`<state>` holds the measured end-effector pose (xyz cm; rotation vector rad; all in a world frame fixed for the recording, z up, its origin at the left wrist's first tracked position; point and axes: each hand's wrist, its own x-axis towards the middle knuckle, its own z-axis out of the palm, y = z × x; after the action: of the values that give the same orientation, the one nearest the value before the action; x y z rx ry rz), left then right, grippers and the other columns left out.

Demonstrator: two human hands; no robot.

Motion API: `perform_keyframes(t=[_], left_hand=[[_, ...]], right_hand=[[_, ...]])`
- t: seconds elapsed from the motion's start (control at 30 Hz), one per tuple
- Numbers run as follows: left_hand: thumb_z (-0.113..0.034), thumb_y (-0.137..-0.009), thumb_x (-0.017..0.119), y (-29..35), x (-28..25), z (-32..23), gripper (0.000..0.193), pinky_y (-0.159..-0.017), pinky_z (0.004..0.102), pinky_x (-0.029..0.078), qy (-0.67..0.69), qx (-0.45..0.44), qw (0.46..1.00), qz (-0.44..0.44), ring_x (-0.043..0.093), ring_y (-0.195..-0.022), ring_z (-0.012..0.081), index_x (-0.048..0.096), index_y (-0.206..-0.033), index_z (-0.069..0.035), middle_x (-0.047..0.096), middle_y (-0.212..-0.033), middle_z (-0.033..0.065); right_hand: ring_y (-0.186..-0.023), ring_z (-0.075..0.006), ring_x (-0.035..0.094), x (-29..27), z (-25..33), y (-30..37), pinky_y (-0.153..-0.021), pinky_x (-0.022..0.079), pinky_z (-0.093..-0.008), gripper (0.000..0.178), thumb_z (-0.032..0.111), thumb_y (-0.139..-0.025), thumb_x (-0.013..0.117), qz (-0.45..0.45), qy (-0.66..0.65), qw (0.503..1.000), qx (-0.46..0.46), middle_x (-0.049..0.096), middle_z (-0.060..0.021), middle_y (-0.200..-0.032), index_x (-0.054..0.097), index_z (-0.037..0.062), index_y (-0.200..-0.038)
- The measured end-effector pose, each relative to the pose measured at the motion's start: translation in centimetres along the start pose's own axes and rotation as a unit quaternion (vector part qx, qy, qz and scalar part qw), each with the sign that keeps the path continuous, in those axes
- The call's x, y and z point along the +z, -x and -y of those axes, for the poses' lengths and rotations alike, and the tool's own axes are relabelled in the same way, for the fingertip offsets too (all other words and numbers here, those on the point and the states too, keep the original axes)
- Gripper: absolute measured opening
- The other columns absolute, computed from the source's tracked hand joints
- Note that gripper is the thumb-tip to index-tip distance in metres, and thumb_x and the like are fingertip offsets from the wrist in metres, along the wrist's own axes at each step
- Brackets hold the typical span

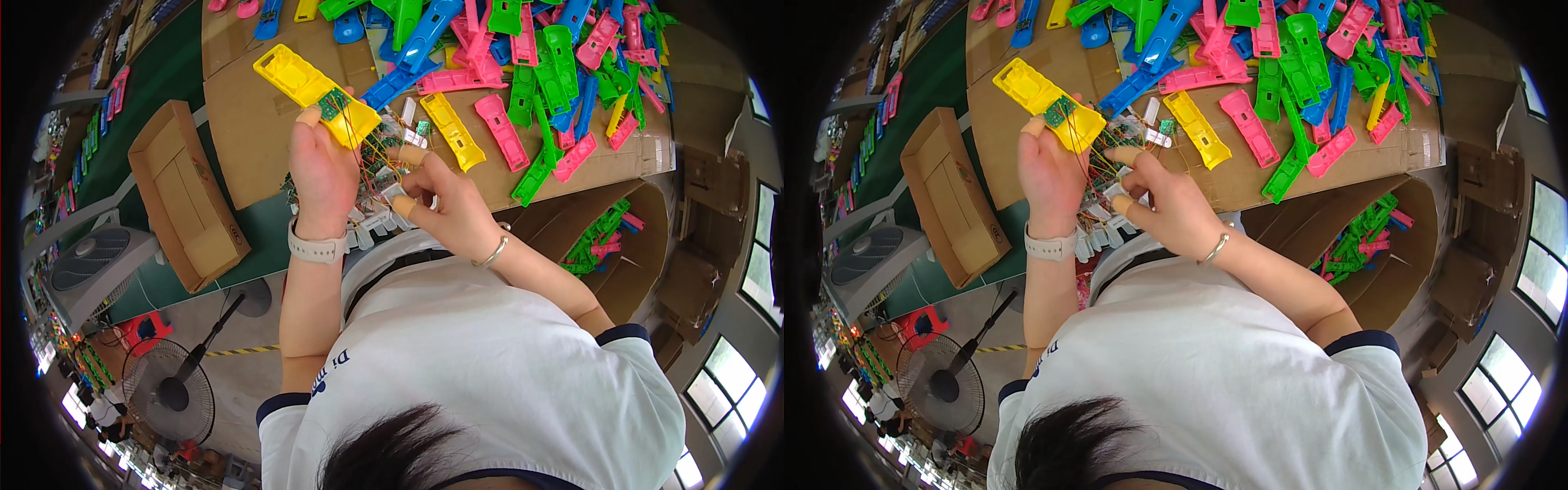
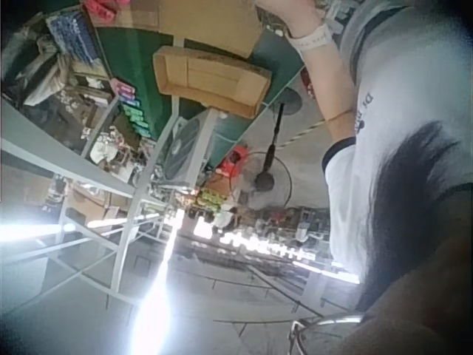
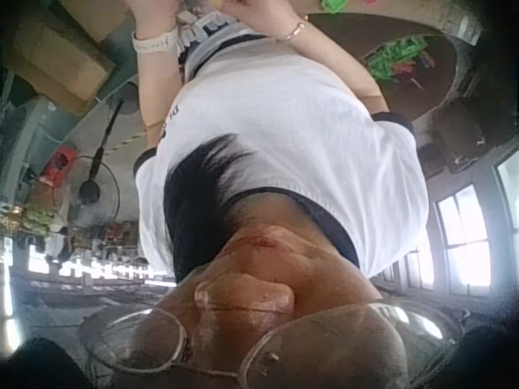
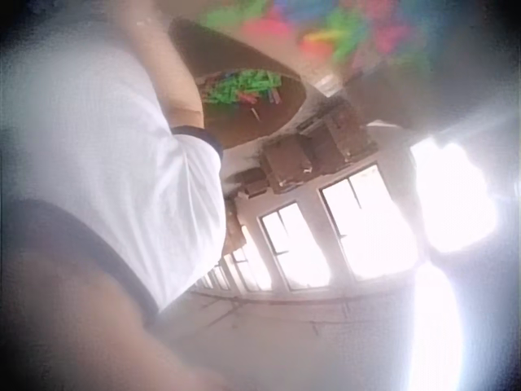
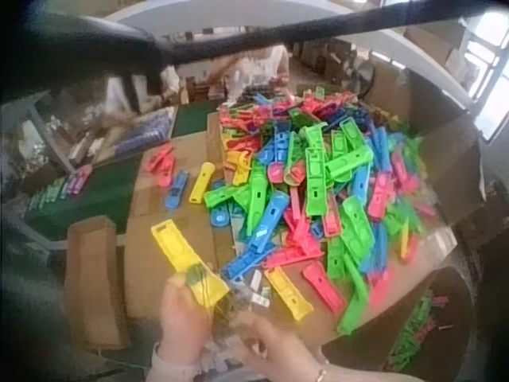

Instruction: The person assembles small circuit boards into colorful plastic housings by hand at a factory workstation.

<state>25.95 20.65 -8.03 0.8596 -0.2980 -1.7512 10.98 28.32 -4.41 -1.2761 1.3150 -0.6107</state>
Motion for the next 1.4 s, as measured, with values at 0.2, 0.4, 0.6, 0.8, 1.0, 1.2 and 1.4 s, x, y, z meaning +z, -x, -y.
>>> perform_keyframes(t=[0.2, 0.4, 0.6, 0.8, 1.0, 1.2, 1.4], left_hand=[[-0.019, -0.091, 0.038, -0.7, -1.6, 0.3, 0.032, -0.093, 0.0399, 0.042, 0.058, -0.084, 0.994, 0.048, 0.052, -0.106, 0.0255, 0.040, -0.120, -0.003, 0.052, -0.112, 0.0128], [-0.012, -0.086, 0.040, 2.0, -0.3, 0.5, 0.035, -0.083, 0.0407, 0.047, -0.065, -0.051, 0.992, 0.093, 0.056, -0.097, 0.0255, 0.038, -0.119, -0.003, 0.052, -0.109, 0.0111], [-0.015, -0.089, 0.049, 2.7, 0.3, 0.7, 0.035, -0.083, 0.0332, 0.047, -0.139, -0.020, 0.989, 0.054, 0.058, -0.096, 0.0215, 0.041, -0.121, -0.003, 0.056, -0.106, 0.0101], [-0.007, -0.087, 0.049, 1.8, -0.2, 1.7, 0.030, -0.074, 0.0302, 0.050, -0.183, 0.001, 0.983, 0.034, 0.059, -0.087, 0.0162, 0.043, -0.116, -0.004, 0.057, -0.100, 0.0082], [-0.006, -0.082, 0.054, 2.4, -0.9, 2.9, 0.035, -0.069, 0.0293, 0.048, -0.421, 0.101, 0.901, 0.020, 0.060, -0.081, 0.0170, 0.044, -0.116, -0.001, 0.059, -0.096, 0.0104], [-0.006, -0.081, 0.055, 3.6, 0.0, 2.4, 0.040, -0.073, 0.0292, 0.047, -0.561, 0.153, 0.813, 0.010, 0.060, -0.084, 0.0169, 0.042, -0.118, 0.000, 0.060, -0.096, 0.0111], [-0.006, -0.078, 0.058, 4.0, -0.8, 2.5, 0.043, -0.071, 0.0314, 0.048, -0.509, 0.111, 0.853, 0.033, 0.061, -0.081, 0.0199, 0.043, -0.117, 0.001, 0.060, -0.094, 0.0119]], right_hand=[[-0.082, -0.0105, 0.056, -0.6, 2.2, -1.8, -0.072, 0.046, -0.0261, 0.048, 0.019, -0.081, 0.064, 0.110, -0.077, 0.975, -0.175, 0.063, -0.0012, -0.095, 0.047, 0.0048, -0.124], [-0.093, -0.0105, 0.056, -5.6, 2.2, -5.1, -0.079, 0.044, -0.0263, 0.031, 0.012, -0.081, 0.063, -0.117, -0.394, 0.907, -0.088, 0.059, -0.0042, -0.105, 0.055, 0.0014, -0.110], [-0.084, -0.0072, 0.054, -5.1, 0.9, -4.0, -0.075, 0.043, -0.0223, 0.017, 0.010, -0.086, 0.059, -0.156, -0.206, 0.951, -0.167, 0.061, -0.0006, -0.086, 0.056, -0.0001, -0.099], [-0.077, -0.0080, 0.057, -4.4, 3.7, -3.2, -0.070, 0.044, -0.0224, 0.019, 0.009, -0.087, 0.056, -0.077, -0.237, 0.958, -0.140, 0.061, -0.0015, -0.080, 0.054, -0.0007, -0.103], [-0.067, -0.0061, 0.055, -4.4, 4.0, -5.0, -0.063, 0.044, -0.0214, 0.026, 0.011, -0.086, 0.055, -0.094, -0.305, 0.933, -0.169, 0.059, -0.0022, -0.074, 0.054, -0.0035, -0.107], [-0.063, -0.0055, 0.049, -4.8, 2.3, -6.2, -0.060, 0.039, -0.0197, 0.036, 0.016, -0.088, 0.052, 0.058, -0.370, 0.927, -0.016, 0.054, -0.0001, -0.075, 0.048, -0.0033, -0.118], [-0.060, -0.0044, 0.049, -5.1, 2.8, -6.1, -0.058, 0.039, -0.0174, 0.040, 0.017, -0.091, 0.051, 0.085, -0.440, 0.894, -0.020, 0.053, 0.0012, -0.069, 0.043, 0.0002, -0.126]])
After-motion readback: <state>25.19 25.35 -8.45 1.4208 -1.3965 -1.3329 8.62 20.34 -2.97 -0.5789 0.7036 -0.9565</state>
